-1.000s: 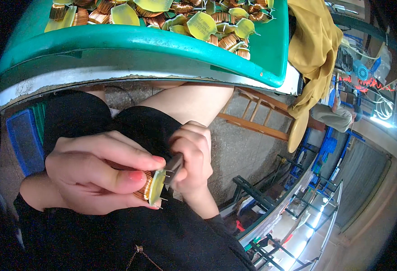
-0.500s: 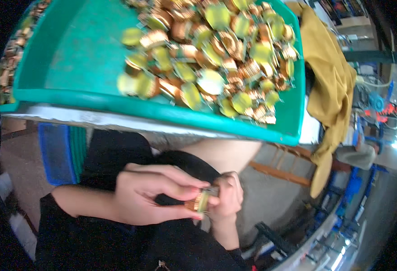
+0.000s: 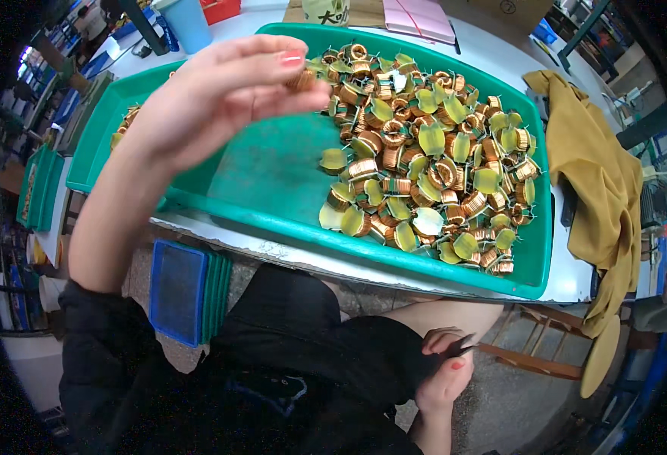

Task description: Trimming and scraping excess material from small brass components using a pair of scissors on a factory workbench.

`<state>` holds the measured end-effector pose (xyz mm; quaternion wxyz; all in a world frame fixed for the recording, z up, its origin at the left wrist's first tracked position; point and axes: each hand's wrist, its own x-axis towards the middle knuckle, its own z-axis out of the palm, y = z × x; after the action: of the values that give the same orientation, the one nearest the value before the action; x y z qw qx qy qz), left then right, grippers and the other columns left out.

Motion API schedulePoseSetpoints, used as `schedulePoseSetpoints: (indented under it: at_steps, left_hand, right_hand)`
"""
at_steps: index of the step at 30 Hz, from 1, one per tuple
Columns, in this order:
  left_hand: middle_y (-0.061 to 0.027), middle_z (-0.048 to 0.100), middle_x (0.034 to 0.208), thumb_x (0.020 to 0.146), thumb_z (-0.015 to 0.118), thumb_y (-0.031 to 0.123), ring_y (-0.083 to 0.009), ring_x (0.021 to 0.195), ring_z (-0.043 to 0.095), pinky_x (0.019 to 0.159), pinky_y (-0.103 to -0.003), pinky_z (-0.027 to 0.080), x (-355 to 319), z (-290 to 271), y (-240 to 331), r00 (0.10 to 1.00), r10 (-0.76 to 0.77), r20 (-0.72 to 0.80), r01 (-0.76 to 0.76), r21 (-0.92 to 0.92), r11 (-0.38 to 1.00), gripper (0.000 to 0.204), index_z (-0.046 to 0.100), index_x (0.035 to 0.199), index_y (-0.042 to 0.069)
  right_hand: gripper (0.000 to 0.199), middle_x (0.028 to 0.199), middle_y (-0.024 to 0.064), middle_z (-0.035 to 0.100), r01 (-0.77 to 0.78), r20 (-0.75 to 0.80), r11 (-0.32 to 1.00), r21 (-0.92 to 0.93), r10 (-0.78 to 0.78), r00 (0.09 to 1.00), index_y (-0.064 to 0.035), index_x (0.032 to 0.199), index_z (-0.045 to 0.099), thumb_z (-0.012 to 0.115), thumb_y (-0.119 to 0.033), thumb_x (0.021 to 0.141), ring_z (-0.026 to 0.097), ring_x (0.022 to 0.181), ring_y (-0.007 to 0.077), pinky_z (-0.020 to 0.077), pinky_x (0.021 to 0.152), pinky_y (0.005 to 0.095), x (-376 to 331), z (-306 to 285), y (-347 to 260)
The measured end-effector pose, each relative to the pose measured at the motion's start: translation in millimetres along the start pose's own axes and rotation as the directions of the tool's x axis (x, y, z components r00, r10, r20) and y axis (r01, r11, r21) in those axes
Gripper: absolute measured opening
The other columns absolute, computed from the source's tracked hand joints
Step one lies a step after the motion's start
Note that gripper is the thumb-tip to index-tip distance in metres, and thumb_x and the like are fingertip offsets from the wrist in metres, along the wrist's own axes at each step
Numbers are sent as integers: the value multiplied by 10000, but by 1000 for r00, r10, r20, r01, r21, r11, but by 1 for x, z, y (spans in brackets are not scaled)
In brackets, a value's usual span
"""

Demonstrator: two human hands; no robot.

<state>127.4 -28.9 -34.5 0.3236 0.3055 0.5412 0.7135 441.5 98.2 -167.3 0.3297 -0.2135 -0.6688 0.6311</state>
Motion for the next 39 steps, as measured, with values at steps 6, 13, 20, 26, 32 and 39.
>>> schedulePoseSetpoints:
  at_steps: [6, 13, 20, 26, 32, 39]
  left_hand:
    - [-185, 573, 888, 818, 611, 58, -227, 776, 608, 691, -307, 524, 52, -44, -32, 968, -178, -175, 159, -120, 980, 161, 543, 910, -56]
    - [-138, 564, 886, 774, 635, 24, -230, 685, 577, 608, -334, 494, 69, -65, -48, 972, -177, -154, 221, 852, 474, 127, 550, 868, 12]
    - [-148, 603, 840, 735, 617, -22, -324, 705, 587, 648, -395, 497, 70, -67, -65, 984, 49, 171, -168, 984, -60, 154, 534, 856, 24]
    - [-166, 618, 828, 705, 640, -48, -349, 730, 599, 676, -413, 500, 70, -70, -75, 945, 158, 287, -305, 947, 98, 233, 510, 890, 12]
    - [-136, 613, 867, 687, 688, -35, -311, 688, 597, 629, -403, 487, 69, -62, -79, 979, 128, 158, -171, 980, 102, 357, 482, 971, 28]
    - [-159, 613, 871, 751, 644, -13, -286, 692, 608, 587, -351, 504, 40, -74, -62, 964, 192, 186, -213, 968, 133, 303, 482, 1003, 33]
  right_hand:
    - [424, 751, 119, 519, 33, 135, 969, -245, 1, 991, 1, 837, 487, 325, -369, 963, 476, 668, 211, 390, 640, 288, -1, -7, 9]
    - [291, 768, 119, 535, 75, 252, 873, -481, 56, 966, 17, 871, 522, 400, -241, 930, 484, 654, 218, 398, 628, 291, 5, -5, -3]
    - [234, 762, 112, 536, 122, 314, 803, -583, 84, 946, 7, 884, 539, 430, -199, 902, 475, 637, 229, 390, 603, 302, 6, -4, 5]
    - [164, 767, 118, 537, 142, 344, 788, -599, 93, 934, 10, 899, 539, 461, -131, 872, 477, 638, 242, 397, 607, 307, 9, -2, 4]
    - [154, 777, 121, 541, 156, 369, 771, -618, 109, 923, 16, 907, 538, 468, -115, 866, 485, 646, 247, 402, 610, 308, 10, -1, 7]
    - [125, 810, 141, 545, 126, 362, 778, -615, 137, 922, 19, 918, 536, 497, -64, 832, 499, 684, 278, 417, 645, 325, 6, -1, 4]
